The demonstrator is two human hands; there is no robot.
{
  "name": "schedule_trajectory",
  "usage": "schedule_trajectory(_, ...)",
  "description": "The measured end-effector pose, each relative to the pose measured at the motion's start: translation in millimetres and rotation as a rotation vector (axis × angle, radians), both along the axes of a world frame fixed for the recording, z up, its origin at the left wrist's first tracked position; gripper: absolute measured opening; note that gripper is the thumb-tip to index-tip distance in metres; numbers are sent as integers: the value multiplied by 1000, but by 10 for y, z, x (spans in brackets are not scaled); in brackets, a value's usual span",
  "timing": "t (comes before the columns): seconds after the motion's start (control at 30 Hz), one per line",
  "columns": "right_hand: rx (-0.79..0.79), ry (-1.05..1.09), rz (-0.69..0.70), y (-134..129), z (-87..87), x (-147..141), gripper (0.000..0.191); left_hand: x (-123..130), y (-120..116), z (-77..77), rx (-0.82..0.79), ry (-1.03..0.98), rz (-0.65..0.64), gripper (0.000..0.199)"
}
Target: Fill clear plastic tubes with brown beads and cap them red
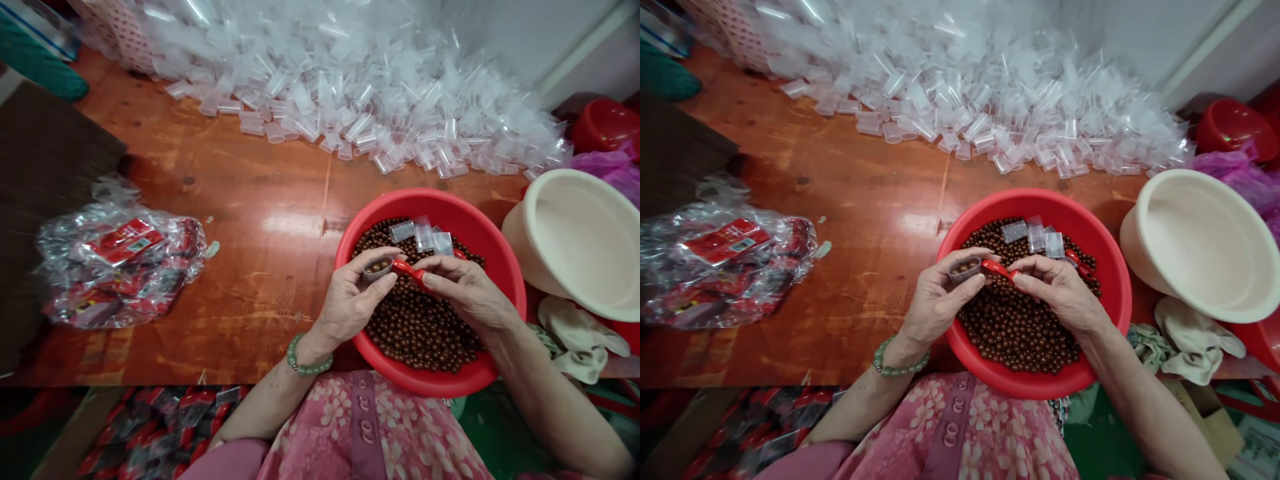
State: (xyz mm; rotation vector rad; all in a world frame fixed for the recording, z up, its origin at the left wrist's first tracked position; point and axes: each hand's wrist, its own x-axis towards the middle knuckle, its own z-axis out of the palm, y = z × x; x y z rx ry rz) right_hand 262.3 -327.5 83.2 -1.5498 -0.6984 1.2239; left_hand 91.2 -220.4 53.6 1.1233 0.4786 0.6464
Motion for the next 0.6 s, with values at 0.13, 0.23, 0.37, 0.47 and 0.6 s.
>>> schedule_trajectory(0.13,-21,190,-161,38,-88,-14,32,0,-10,24,148,76,5,21)
schedule_trajectory(0.23,-23,266,-217,67,-116,-33,37,7,-26,13,333,114,31,21)
schedule_trajectory(0.37,-6,312,-203,103,-130,-86,36,29,-39,-23,553,77,41,27)
schedule_trajectory(0.47,-3,303,-193,115,-135,-118,34,38,-47,-46,683,61,71,33)
schedule_trajectory(0.6,-7,280,-174,92,-132,-117,32,33,-70,-80,760,56,37,43)
